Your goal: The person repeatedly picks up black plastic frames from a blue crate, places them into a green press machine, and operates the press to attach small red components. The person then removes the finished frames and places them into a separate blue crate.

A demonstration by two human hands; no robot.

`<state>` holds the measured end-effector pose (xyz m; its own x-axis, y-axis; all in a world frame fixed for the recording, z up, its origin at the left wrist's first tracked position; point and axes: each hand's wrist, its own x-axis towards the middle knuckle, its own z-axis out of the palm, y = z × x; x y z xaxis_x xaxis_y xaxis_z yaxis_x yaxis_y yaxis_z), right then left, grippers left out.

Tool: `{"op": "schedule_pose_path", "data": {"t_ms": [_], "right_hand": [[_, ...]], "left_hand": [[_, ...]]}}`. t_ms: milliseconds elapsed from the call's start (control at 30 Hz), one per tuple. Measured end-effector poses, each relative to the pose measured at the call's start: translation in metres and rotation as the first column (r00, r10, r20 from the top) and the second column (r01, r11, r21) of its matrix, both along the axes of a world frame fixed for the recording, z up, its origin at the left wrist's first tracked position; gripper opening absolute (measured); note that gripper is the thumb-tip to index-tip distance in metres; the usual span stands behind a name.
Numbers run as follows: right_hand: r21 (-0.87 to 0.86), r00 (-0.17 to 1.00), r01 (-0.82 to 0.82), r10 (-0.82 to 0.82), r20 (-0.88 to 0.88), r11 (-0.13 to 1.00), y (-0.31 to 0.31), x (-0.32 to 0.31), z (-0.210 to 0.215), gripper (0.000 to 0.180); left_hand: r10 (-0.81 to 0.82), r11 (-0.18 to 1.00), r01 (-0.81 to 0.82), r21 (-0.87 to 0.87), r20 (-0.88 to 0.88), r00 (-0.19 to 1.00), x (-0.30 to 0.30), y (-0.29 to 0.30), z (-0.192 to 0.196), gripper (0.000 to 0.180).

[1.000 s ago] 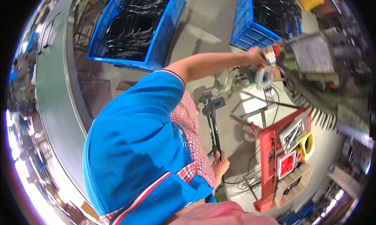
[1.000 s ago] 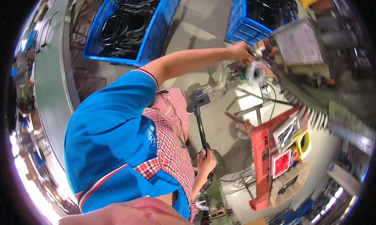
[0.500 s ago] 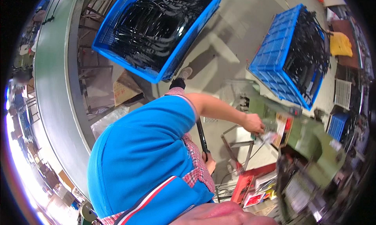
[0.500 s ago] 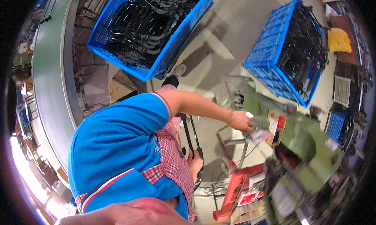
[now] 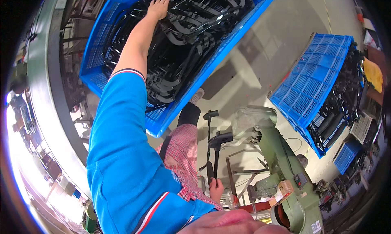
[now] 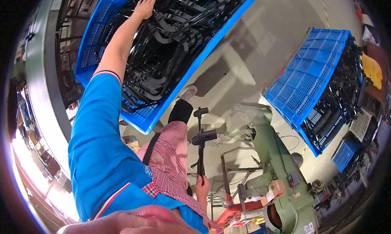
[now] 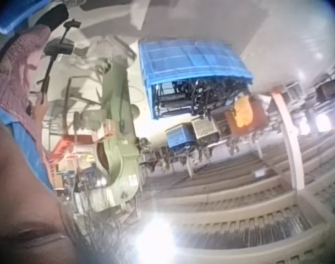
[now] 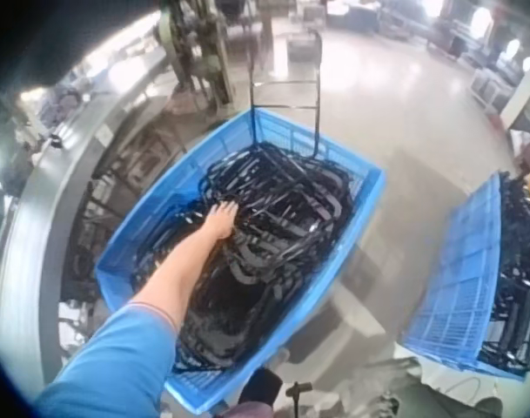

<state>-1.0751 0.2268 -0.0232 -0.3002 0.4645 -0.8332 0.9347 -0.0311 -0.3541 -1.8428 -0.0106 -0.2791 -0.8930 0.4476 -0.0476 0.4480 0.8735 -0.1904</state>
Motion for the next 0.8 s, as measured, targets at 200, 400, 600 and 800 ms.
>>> {"op": "schedule_pose_path", "data": {"t_ms": [200, 400, 600, 800], "right_hand": [[0.029, 0.994, 0.027, -0.024, -0.103, 0.999, -0.003, -0.031, -0.001, 0.022], [0.187, 0.987, -0.007, 0.037, -0.157, 0.982, -0.004, -0.025, 0.047, 0.03], [0.329, 0.959, -0.031, 0.121, -0.256, 0.944, 0.015, -0.009, 0.087, 0.029], [0.474, 0.894, 0.061, 0.163, -0.417, 0.878, -0.003, 0.049, 0.121, 0.026]], "left_hand": [[-0.197, 0.969, 0.221, -0.106, 0.197, 0.96, 0.024, 0.012, 0.028, 0.039], [-0.503, 0.835, 0.489, 0.253, -0.008, 0.864, 0.084, 0.055, 0.219, 0.037], [-0.483, 0.776, 0.52, 0.357, -0.195, 0.854, 0.189, 0.09, 0.386, 0.031], [-0.769, 0.553, 0.591, 0.587, 0.087, 0.633, 0.362, 0.129, 0.454, 0.03]]}}
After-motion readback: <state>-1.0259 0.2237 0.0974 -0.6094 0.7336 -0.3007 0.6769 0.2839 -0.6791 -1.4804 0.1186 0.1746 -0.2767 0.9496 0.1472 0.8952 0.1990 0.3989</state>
